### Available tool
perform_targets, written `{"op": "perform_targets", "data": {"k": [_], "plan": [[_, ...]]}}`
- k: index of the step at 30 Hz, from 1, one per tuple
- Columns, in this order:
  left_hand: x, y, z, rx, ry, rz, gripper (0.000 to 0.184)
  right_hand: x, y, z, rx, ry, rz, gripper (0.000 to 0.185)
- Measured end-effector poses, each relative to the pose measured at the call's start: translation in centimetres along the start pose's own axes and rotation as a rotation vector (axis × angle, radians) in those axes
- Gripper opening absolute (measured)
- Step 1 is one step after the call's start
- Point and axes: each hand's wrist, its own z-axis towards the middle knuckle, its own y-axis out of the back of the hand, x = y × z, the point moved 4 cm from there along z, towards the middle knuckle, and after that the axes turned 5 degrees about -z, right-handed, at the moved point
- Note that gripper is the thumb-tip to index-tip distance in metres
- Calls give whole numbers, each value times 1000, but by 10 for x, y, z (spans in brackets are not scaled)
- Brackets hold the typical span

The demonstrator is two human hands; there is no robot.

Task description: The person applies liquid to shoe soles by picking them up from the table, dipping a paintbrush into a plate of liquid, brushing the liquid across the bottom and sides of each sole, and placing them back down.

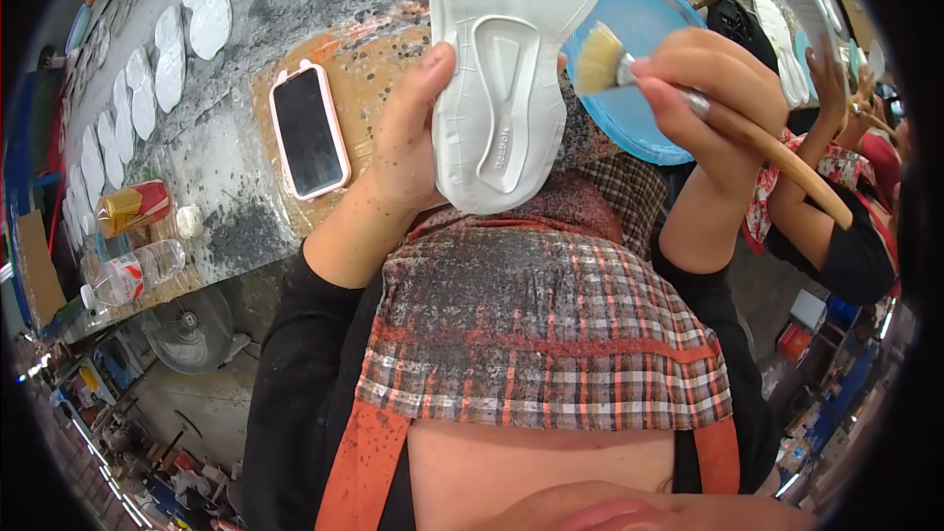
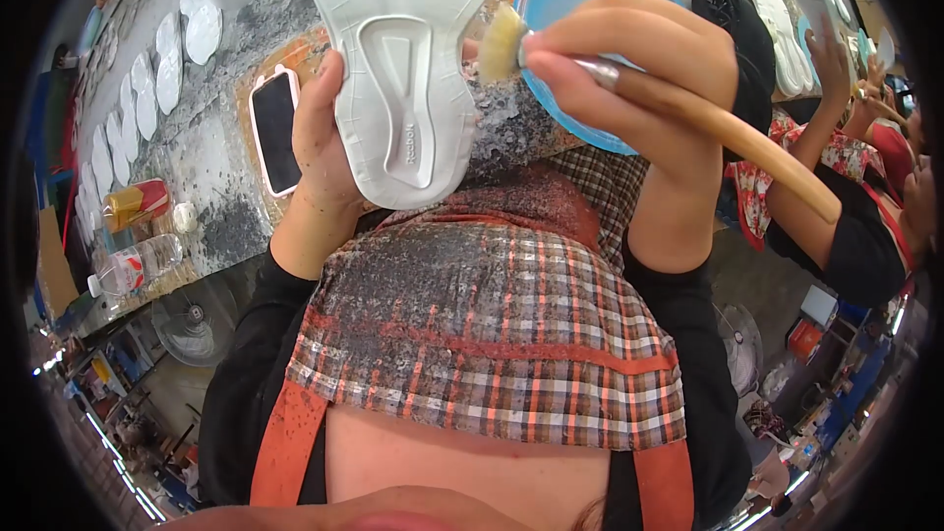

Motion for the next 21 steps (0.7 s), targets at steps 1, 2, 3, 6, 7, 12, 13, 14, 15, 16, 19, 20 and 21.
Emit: {"op": "perform_targets", "data": {"k": [1,2,3,6,7,12,13,14,15,16,19,20,21], "plan": [[-1,3,-1,-8,20,63,61,2,0,0,-34,40,84,11],[0,6,-3,-19,46,123,61,3,-5,1,-32,37,88,11],[4,11,-4,6,64,29,59,3,-8,2,-64,34,17,11],[-1,4,2,59,25,149,64,-7,-6,-6,-124,-9,-140,11],[-1,6,5,53,18,152,64,-9,-4,-11,-141,-46,-154,11],[3,14,17,-250,-31,207,61,14,-24,-5,-181,3,92,17],[3,10,18,-249,-80,209,59,18,-29,-3,-154,33,103,18],[6,8,20,-247,-77,208,59,23,-30,-3,-143,-3,104,21],[8,8,21,-253,-127,168,58,23,-31,-2,-143,-5,101,21],[10,10,22,-260,-175,127,58,23,-31,-1,-153,14,79,21],[14,17,19,-252,-141,241,58,23,-36,3,-154,62,-7,21],[8,26,24,-308,-319,740,59,23,-38,4,-147,92,-73,21],[12,33,27,-310,-320,740,59,22,-39,4,-161,103,-92,22]]}}
